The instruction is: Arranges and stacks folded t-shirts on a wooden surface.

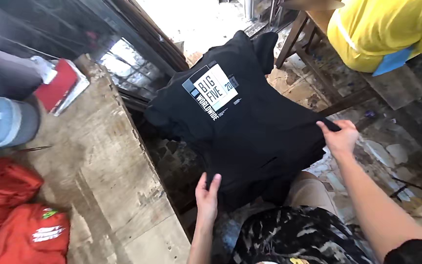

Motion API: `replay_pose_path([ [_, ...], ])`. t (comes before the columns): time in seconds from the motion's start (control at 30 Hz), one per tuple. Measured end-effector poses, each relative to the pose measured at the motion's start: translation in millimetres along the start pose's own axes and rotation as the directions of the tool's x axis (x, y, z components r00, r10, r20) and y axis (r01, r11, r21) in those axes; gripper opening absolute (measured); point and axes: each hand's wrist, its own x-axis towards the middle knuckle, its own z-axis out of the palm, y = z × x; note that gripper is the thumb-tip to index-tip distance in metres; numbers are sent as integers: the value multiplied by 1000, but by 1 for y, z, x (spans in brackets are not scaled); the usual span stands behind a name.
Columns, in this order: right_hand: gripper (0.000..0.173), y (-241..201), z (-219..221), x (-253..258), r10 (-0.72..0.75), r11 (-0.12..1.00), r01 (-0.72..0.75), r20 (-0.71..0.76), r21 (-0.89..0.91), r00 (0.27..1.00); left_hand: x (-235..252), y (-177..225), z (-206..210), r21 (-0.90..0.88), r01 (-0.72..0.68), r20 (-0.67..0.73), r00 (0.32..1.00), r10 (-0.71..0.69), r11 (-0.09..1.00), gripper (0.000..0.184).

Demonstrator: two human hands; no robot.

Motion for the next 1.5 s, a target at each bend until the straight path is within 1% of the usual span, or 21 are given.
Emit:
replay_pose_path([
  [0.03, 49, -7, -6, 6, 3, 1000, -3, -6, 12, 1000, -2, -10, 12, -41, 31, -136, 990, -36, 999, 38],
  [0.1, 49, -19, -13, 16, 24, 999, -24, 10, 34, 1000, -12, -53, 34, 264, 211, -267, 954, -139, 941, 45],
  [0.2, 48, -27, -16, 26, 19, 1000, -20, 73, 1, 997, -38, -131, 59, 475, 533, -183, 838, -514, 700, 60],
  [0.3, 59, -29, -18, 29, 171, 976, -122, 291, -179, 941, -56, -165, 72, 3, 698, -161, 708, -688, 717, 64],
  [0.37, 68, -26, -20, 29, 415, 907, -310, 470, -286, 779, -54, -142, 64, -230, 717, -106, 653, -750, 658, 46],
  [0.43, 66, -17, -23, 24, 428, 889, -440, 571, -126, 701, -43, -111, 37, -315, 781, 91, 591, -802, 539, 26],
  [0.57, 42, 10, 3, -13, 186, 913, -269, 274, 306, 944, -26, -47, -32, -182, 531, -153, 816, -557, 828, 53],
  [0.73, 58, 70, 52, -70, 194, 968, -150, 223, -199, 955, -9, -33, -61, -122, 424, -205, 874, -441, 898, 47],
  [0.83, 55, 52, 46, -69, 250, 946, -189, 218, -264, 943, -11, -39, -42, 270, 507, -106, 861, -498, 819, 63],
  [0.93, 51, 37, 19, -48, 122, 975, -86, 169, -205, 978, -4, -26, -25, 747, 339, 52, 828, -558, 572, 56],
  [1.0, 53, 24, -1, -27, 75, 989, -54, 146, -141, 986, 1, -7, -19, 588, 267, 143, 895, -423, 763, 46],
  [1.03, 53, 16, -9, -16, 62, 994, -48, 150, -100, 987, 3, -2, -15, 287, 267, 149, 936, -319, 920, 41],
  [1.1, 53, 3, -17, 2, 56, 998, -51, 161, -37, 985, 10, -5, 3, -331, 231, 102, 973, -208, 915, 38],
  [1.13, 51, -2, -19, 9, 61, 998, -58, 166, -18, 984, 12, -18, 16, -413, 220, 75, 975, -208, 884, 40],
  [1.17, 49, -5, -18, 15, 57, 998, -56, 170, -7, 984, 11, -39, 28, -333, 251, 78, 968, -239, 909, 44],
  [1.23, 48, -7, -14, 24, 43, 999, -42, 187, -9, 981, 1, -97, 46, 110, 378, 226, 891, -394, 919, 59],
  [1.3, 49, -8, -14, 30, 35, 999, -28, 218, -33, 975, -11, -143, 48, 560, 371, 317, 731, -605, 741, 62],
  [1.33, 49, -10, -15, 33, 37, 999, -28, 232, -44, 972, -15, -151, 40, 626, 395, 314, 662, -681, 672, 62],
  [1.37, 49, -12, -14, 38, 43, 998, -30, 245, -54, 969, -18, -148, 30, 563, 464, 305, 652, -695, 683, 59],
  [1.47, 53, -6, -10, 43, 113, 992, -91, 275, -91, 955, -24, -104, 14, -42, 583, 242, 794, -558, 812, 42],
  [1.5, 54, -3, -8, 41, 143, 988, -121, 282, -94, 949, -26, -95, 15, -90, 585, 181, 805, -565, 806, 44],
])
